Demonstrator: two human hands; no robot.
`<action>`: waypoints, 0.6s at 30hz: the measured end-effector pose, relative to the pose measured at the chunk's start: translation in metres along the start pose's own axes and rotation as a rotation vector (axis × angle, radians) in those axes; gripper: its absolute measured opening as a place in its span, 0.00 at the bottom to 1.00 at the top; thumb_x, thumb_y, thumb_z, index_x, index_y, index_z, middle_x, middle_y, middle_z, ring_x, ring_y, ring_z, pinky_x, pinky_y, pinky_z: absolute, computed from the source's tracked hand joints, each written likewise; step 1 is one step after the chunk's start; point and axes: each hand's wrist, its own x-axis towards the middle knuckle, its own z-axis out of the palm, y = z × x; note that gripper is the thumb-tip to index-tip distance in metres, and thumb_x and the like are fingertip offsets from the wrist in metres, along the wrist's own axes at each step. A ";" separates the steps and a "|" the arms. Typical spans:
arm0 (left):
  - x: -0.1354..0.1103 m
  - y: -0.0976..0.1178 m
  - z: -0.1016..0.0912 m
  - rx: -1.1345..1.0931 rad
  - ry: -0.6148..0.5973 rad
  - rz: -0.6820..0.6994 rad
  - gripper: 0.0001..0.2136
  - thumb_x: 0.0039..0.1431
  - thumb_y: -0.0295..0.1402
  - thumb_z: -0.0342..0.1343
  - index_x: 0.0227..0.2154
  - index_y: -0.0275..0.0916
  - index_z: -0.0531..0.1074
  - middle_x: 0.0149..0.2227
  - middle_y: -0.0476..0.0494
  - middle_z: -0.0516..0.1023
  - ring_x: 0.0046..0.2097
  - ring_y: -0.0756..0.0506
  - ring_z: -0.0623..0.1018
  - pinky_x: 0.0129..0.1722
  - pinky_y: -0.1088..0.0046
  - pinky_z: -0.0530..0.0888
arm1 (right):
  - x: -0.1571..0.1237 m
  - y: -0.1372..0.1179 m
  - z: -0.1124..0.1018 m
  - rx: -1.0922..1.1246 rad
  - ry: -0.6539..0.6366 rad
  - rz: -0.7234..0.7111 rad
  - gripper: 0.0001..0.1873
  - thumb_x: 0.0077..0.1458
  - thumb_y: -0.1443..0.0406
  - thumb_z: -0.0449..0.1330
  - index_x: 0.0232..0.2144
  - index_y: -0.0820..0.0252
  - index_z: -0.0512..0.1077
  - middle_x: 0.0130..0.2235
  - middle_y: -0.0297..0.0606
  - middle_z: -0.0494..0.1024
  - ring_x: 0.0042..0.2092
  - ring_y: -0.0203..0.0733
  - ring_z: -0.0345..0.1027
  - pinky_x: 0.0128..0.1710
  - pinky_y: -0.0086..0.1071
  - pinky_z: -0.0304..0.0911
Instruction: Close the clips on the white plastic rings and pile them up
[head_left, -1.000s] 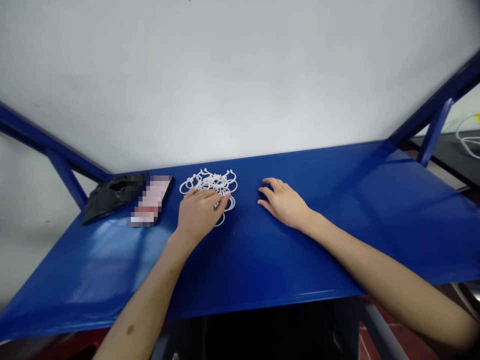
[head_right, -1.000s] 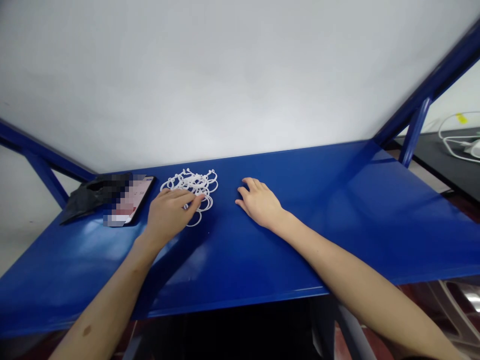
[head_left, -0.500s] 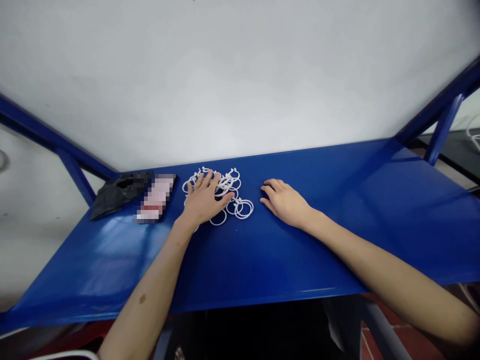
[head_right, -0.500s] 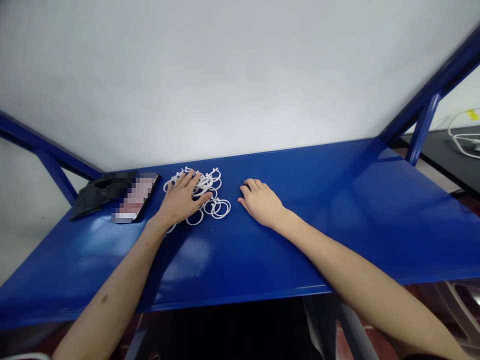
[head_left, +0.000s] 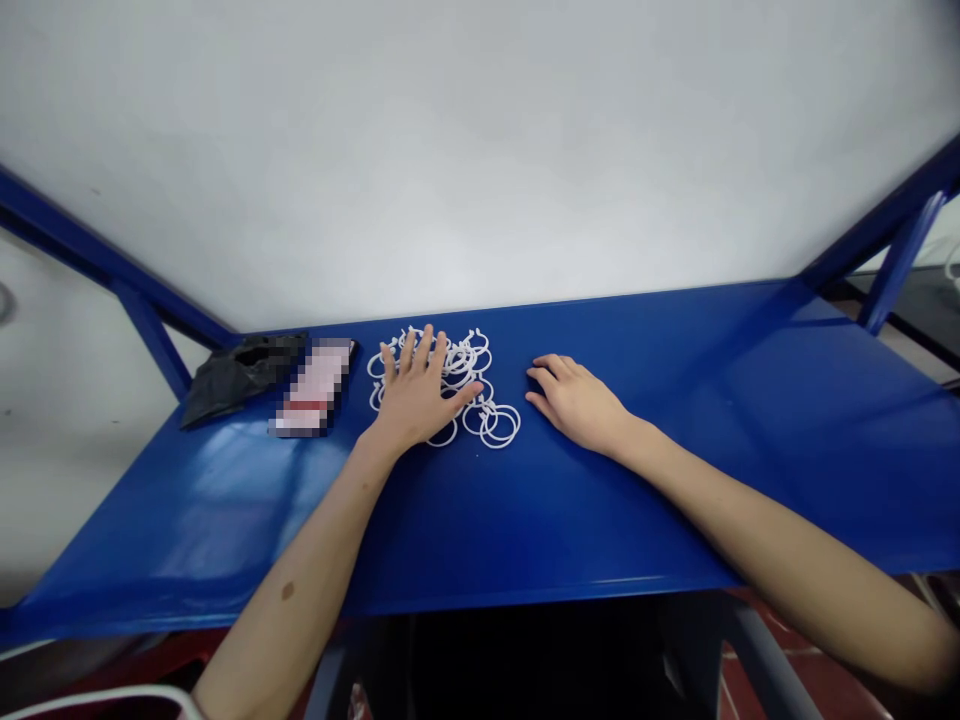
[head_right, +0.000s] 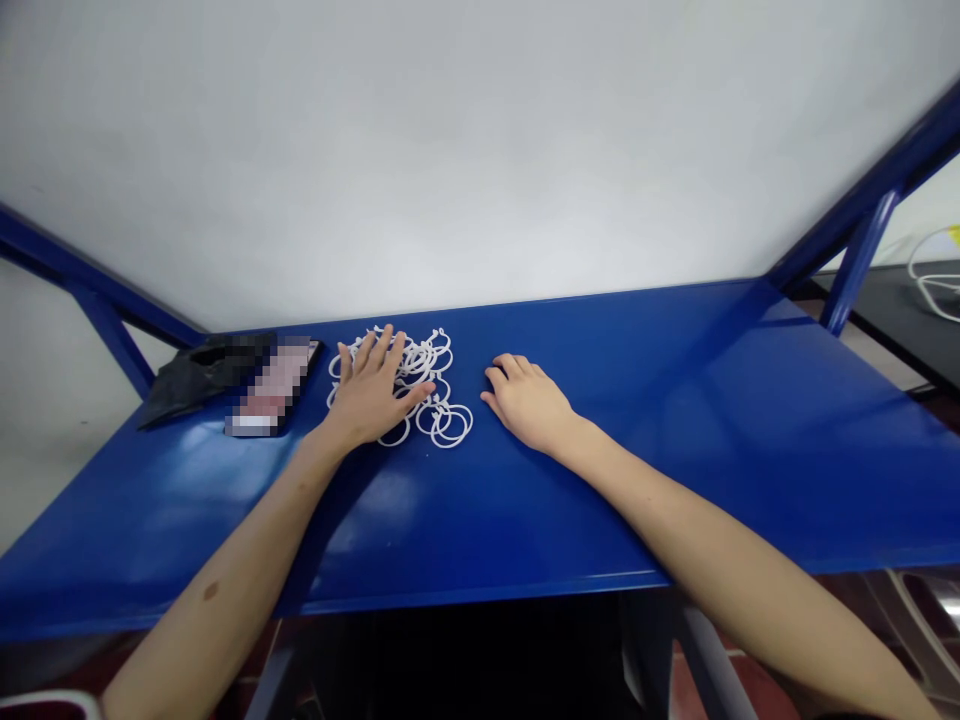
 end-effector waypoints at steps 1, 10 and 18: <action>-0.001 0.003 -0.002 0.006 -0.007 0.025 0.39 0.61 0.61 0.46 0.70 0.52 0.46 0.73 0.43 0.49 0.73 0.31 0.44 0.69 0.39 0.36 | 0.000 0.000 0.000 0.003 -0.002 0.000 0.17 0.67 0.62 0.53 0.53 0.67 0.71 0.56 0.55 0.72 0.56 0.57 0.67 0.54 0.50 0.68; -0.010 0.015 -0.014 0.030 -0.155 0.121 0.37 0.63 0.58 0.48 0.70 0.48 0.49 0.73 0.42 0.50 0.73 0.32 0.43 0.70 0.41 0.37 | 0.000 0.000 -0.001 -0.003 -0.012 -0.015 0.19 0.68 0.62 0.52 0.53 0.70 0.71 0.56 0.56 0.71 0.56 0.57 0.67 0.53 0.50 0.68; -0.009 0.008 -0.022 0.052 -0.166 0.120 0.31 0.64 0.38 0.49 0.69 0.43 0.52 0.72 0.42 0.52 0.73 0.34 0.50 0.70 0.42 0.44 | 0.000 0.001 0.001 -0.006 -0.009 -0.012 0.18 0.68 0.61 0.52 0.53 0.68 0.71 0.56 0.54 0.71 0.56 0.57 0.67 0.53 0.49 0.68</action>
